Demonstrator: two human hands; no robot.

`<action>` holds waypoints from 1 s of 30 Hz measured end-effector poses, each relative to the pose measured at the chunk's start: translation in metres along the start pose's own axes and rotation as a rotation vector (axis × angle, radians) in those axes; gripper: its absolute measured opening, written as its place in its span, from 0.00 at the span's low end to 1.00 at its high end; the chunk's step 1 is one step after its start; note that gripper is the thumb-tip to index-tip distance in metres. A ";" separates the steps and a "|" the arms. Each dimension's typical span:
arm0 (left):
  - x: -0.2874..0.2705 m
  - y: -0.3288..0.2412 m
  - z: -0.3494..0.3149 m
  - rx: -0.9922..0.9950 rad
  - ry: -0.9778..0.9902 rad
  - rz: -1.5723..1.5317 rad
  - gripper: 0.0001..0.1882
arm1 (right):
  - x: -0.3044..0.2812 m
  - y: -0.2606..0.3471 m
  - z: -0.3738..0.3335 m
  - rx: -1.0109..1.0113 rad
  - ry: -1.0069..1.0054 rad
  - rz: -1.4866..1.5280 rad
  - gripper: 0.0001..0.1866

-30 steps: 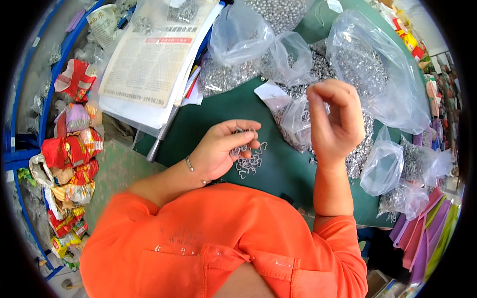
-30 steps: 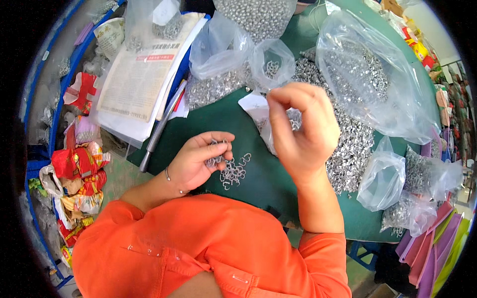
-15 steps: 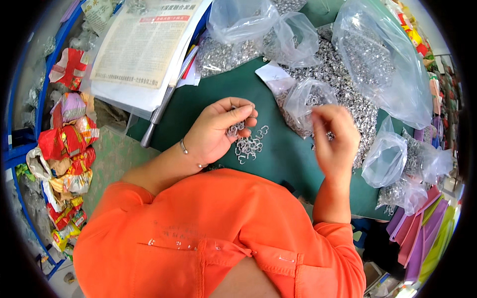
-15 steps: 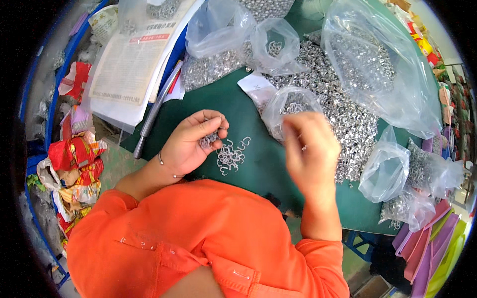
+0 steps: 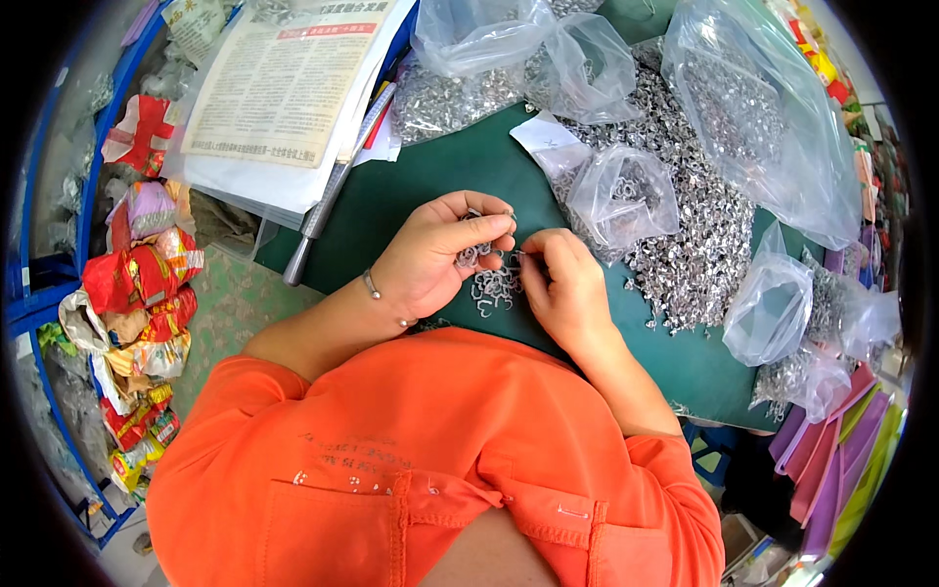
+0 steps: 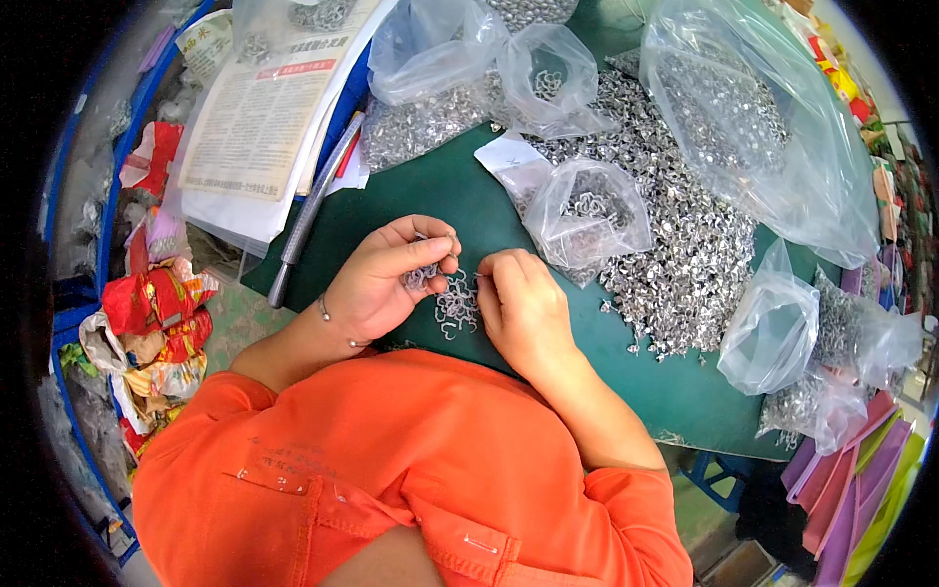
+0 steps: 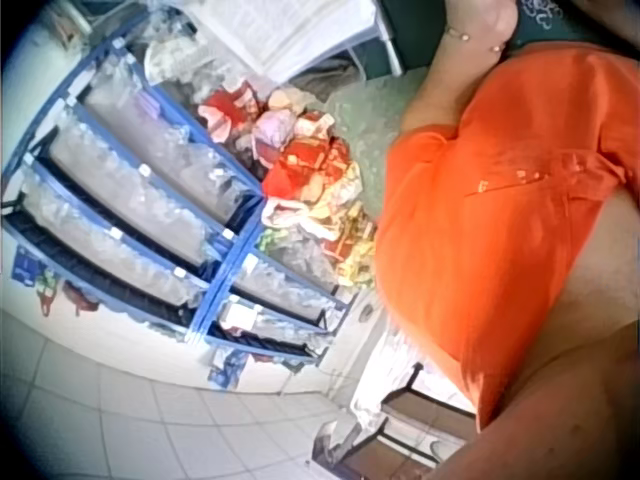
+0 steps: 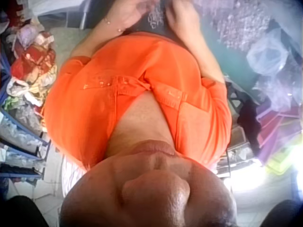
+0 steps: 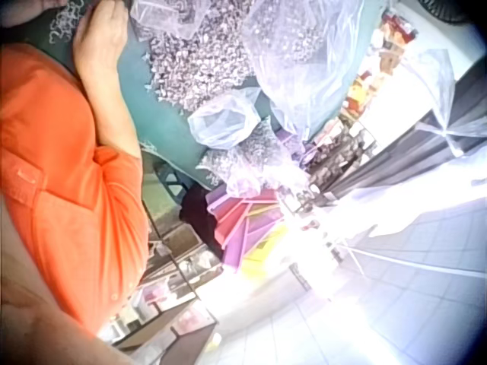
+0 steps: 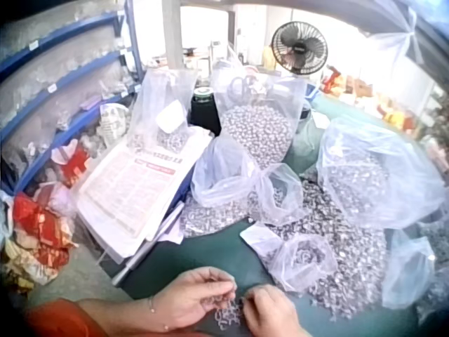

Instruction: The person sits at a green workbench and assembles small silver metal hooks by hand. They pick up individual hooks and link them together into a chain, occasionally dropping pieces onto the table or into plastic bags filled with similar hardware.

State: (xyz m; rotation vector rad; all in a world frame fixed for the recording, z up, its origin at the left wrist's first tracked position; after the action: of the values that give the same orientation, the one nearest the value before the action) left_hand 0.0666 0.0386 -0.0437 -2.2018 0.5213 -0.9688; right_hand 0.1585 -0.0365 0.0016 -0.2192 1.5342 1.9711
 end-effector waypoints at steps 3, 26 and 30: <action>0.002 0.001 0.000 0.029 0.035 0.131 0.05 | -0.010 0.013 0.004 -0.020 -0.043 0.118 0.13; 0.015 0.003 -0.004 -0.059 0.126 -0.011 0.10 | -0.030 0.010 -0.005 0.058 -0.314 0.708 0.17; 0.013 0.003 -0.003 -0.030 0.140 0.035 0.11 | -0.035 0.009 -0.002 0.103 -0.286 0.697 0.11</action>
State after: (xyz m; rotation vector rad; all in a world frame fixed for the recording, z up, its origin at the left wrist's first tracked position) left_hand 0.0730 0.0275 -0.0382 -2.1542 0.6401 -1.1082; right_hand 0.1803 -0.0527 0.0248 0.7030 1.6423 2.2837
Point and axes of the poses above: each hand's wrist, its own z-axis towards the middle knuckle, its own x-axis out of the palm, y = z × x, the point moved 9 cm from there along z, towards the middle knuckle, and after that the axes turned 14 degrees about z, right-handed, at the moved point
